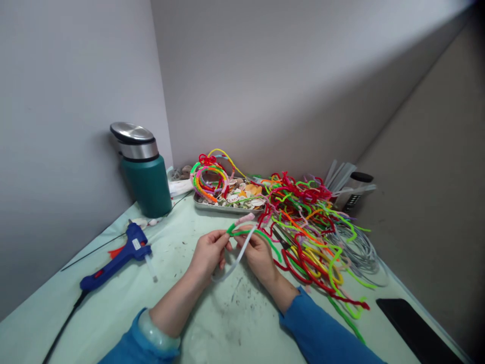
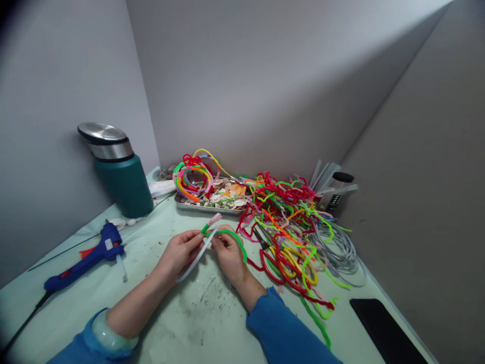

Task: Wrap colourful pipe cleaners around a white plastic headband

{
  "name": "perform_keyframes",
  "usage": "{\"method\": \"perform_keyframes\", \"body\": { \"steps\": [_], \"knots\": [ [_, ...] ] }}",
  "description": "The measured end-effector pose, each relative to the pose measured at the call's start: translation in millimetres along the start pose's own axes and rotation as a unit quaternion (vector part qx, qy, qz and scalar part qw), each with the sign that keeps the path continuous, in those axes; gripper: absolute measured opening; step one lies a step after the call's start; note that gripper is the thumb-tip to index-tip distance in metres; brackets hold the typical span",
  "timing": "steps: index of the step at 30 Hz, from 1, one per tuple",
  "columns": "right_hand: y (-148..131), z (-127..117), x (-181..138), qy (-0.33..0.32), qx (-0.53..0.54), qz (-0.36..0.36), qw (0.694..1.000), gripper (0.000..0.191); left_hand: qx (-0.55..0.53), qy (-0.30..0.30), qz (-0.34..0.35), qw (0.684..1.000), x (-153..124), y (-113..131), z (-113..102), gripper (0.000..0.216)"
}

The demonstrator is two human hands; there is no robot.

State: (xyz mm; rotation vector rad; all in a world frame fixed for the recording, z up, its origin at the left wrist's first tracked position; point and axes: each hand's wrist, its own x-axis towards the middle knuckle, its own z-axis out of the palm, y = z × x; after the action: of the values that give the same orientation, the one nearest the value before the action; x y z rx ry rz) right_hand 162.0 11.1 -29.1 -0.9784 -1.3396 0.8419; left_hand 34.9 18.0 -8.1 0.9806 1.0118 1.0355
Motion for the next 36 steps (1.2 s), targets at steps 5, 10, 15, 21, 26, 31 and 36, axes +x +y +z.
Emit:
{"method": "perform_keyframes", "body": {
  "steps": [5,10,15,21,26,31,36],
  "knots": [
    [-5.2,-0.4,-0.9,-0.016,-0.087,-0.093,0.992,0.016,0.052,0.009,0.027,0.998,1.1,-5.1,-1.8,0.023],
    [-5.4,0.5,-2.4,-0.001,-0.156,-0.119,0.981,0.020,0.112,0.004,0.038,0.993,1.2,-8.1,-3.7,0.028],
    [-2.3,-1.2,-3.6,0.000,-0.196,-0.141,0.970,0.022,0.157,0.009,0.059,0.986,2.1,-9.4,-4.5,0.031],
    [-1.2,-0.1,-4.8,0.029,-0.228,-0.150,0.962,0.021,0.217,0.023,0.077,0.973,0.4,-6.6,-4.3,0.034],
    [-2.5,2.6,-4.4,0.025,-0.191,-0.139,0.971,0.018,0.252,0.040,0.145,0.956,0.4,-4.8,-4.5,0.030],
    [-3.5,2.5,-4.2,0.039,-0.192,-0.128,0.972,0.015,0.281,0.053,0.179,0.942,3.0,-7.8,-6.9,0.028],
    [-4.3,0.9,-5.1,0.004,-0.195,-0.171,0.966,0.015,0.304,0.074,0.173,0.934,6.1,-10.7,-9.8,0.028]
  ]
}}
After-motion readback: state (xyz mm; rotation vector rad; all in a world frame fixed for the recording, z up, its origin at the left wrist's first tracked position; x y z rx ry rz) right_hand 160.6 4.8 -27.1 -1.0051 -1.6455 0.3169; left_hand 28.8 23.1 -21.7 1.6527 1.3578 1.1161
